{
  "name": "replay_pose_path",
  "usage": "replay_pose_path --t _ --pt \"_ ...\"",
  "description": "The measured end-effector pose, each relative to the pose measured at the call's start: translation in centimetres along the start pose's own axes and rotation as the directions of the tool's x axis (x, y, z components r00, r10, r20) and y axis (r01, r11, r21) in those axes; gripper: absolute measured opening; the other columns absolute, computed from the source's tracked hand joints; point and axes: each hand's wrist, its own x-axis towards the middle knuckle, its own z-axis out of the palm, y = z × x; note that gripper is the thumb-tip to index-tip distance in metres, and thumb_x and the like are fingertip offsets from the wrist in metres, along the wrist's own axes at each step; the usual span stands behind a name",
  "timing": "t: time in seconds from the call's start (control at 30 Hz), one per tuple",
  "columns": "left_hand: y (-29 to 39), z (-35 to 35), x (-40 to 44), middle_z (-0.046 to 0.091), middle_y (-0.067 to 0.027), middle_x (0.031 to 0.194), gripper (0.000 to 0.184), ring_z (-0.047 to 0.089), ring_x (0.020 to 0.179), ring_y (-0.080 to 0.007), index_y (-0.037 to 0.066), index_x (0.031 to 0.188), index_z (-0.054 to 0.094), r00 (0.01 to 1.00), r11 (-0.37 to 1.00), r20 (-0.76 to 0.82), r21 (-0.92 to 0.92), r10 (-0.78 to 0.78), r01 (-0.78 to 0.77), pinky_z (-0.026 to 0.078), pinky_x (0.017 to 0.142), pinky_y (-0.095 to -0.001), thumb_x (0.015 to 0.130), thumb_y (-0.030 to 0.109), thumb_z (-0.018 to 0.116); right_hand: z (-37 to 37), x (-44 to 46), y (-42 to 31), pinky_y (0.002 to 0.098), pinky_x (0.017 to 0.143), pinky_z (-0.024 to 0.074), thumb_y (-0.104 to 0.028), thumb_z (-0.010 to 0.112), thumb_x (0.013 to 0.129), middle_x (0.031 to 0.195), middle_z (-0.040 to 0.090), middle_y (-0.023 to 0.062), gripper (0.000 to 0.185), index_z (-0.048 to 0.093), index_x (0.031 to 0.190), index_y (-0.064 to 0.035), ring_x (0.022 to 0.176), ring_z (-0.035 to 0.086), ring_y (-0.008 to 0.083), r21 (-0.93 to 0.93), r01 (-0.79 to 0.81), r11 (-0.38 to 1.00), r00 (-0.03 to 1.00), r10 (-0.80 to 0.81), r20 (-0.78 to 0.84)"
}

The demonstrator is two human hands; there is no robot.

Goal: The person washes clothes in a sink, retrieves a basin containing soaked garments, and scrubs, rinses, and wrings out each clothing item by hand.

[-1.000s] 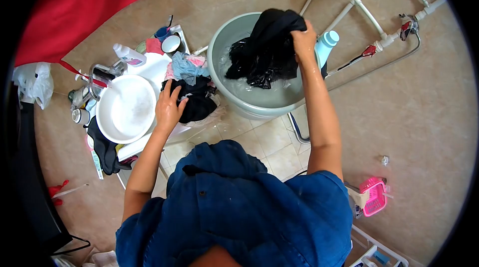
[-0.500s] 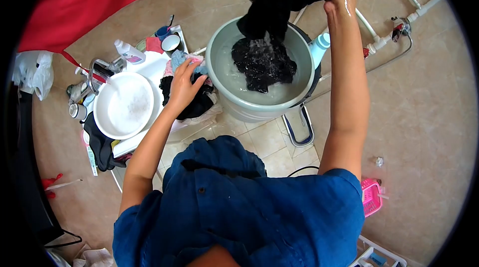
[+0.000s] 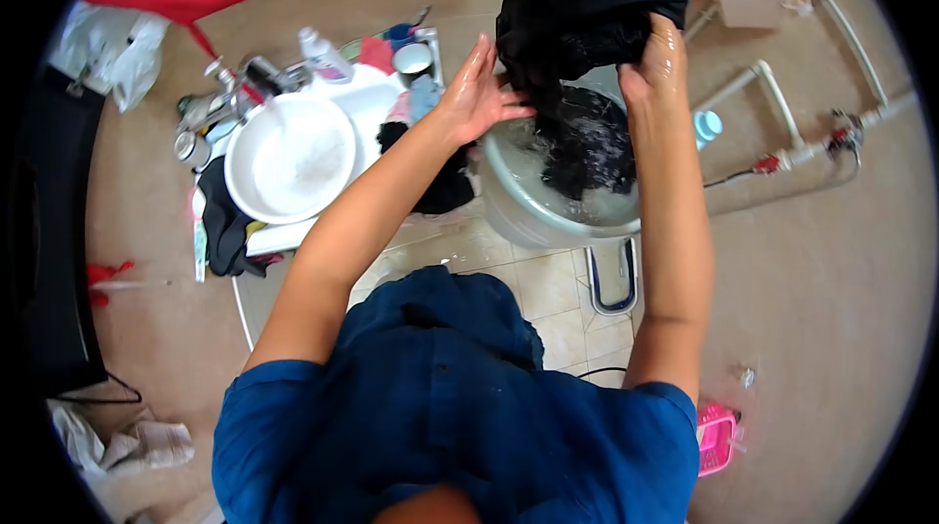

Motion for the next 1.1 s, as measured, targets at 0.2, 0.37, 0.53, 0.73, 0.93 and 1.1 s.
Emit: replay_pose_path --t 0.2,0.37,0.53,0.73,0.93,1.1 --pt "5.5 -3.0 -5.5 0.057 -0.0038 0.122 0.053 0.053 0.114 -0.0233 0.016 0.13 0.047 0.894 0.907 -0.165 0.016 0.417 -0.421 0.041 0.1 -0.0424 0.089 0.047 0.06 10.2 -7.0 4.0 0.0412 0.108 0.0367 -0.021 0.048 0.094 0.131 0.054 0.0113 0.039 0.051 0.128 -0.0023 0.121 0.051 0.0246 -0.022 -0.079 0.997 0.994 0.081 0.068" --pt "12.0 -10.8 -15.0 0.062 -0.0095 0.115 0.047 0.06 0.103 -0.0209 0.01 0.133 0.048 0.66 0.842 -0.54 0.449 0.522 -0.299 0.05 0.088 -0.0357 0.087 0.012 0.056 14.9 -9.5 12.4 0.0353 0.093 0.0468 -0.007 0.059 0.078 0.111 0.061 0.0088 0.045 0.051 0.122 -0.0024 0.101 0.06 0.0202 -0.244 -0.058 0.968 0.907 0.153 0.392" --pt "14.1 -26.6 -23.5 0.062 -0.0134 0.115 0.04 0.061 0.101 -0.0209 0.001 0.122 0.059 0.338 0.592 -0.51 0.777 0.791 -0.212 0.049 0.089 -0.03 0.082 -0.007 0.056 17.4 -10.9 27.2 0.03 0.089 0.0458 0.004 0.063 0.071 0.111 0.058 0.0092 0.055 0.048 0.123 -0.0043 0.103 0.056 0.0189 -0.214 -0.377 0.901 0.785 0.433 0.442" --pt "16.1 -33.9 -31.1 0.064 -0.0111 0.109 0.041 0.061 0.1 -0.0244 0.006 0.112 0.065 0.319 0.116 -0.223 0.94 0.921 0.321 0.046 0.09 -0.0323 0.076 -0.008 0.055 15.9 -12.8 45.2 0.036 0.092 0.0446 0.002 0.066 0.065 0.114 0.054 0.0172 0.059 0.053 0.122 -0.0072 0.104 0.054 0.0297 -0.653 -0.228 0.722 0.775 0.54 0.326" --pt "14.0 -39.0 -29.4 0.052 -0.0125 0.133 0.047 0.05 0.117 -0.0362 0.019 0.121 0.062 0.738 -0.389 -0.198 0.747 0.645 0.54 0.04 0.098 -0.0468 0.075 0.014 0.066 13.7 -13.5 55.4 0.0419 0.102 0.0369 -0.032 0.064 0.076 0.115 0.06 0.0167 0.042 0.065 0.116 -0.0173 0.115 0.051 0.0331 -0.795 0.388 0.467 0.761 0.324 0.562" --pt "11.5 -42.0 -26.3 0.016 -0.0134 0.156 0.076 0.016 0.14 -0.0448 0.029 0.145 0.035 0.737 -0.434 -0.491 0.599 0.465 0.673 0.025 0.098 -0.0724 0.079 0.053 0.065 14.4 -15.7 57.7 0.0523 0.111 0.0205 -0.047 0.05 0.092 0.149 0.03 0.019 0.053 0.042 0.14 -0.0251 0.137 0.025 0.0405 -0.895 0.437 0.091 0.745 0.52 0.417"
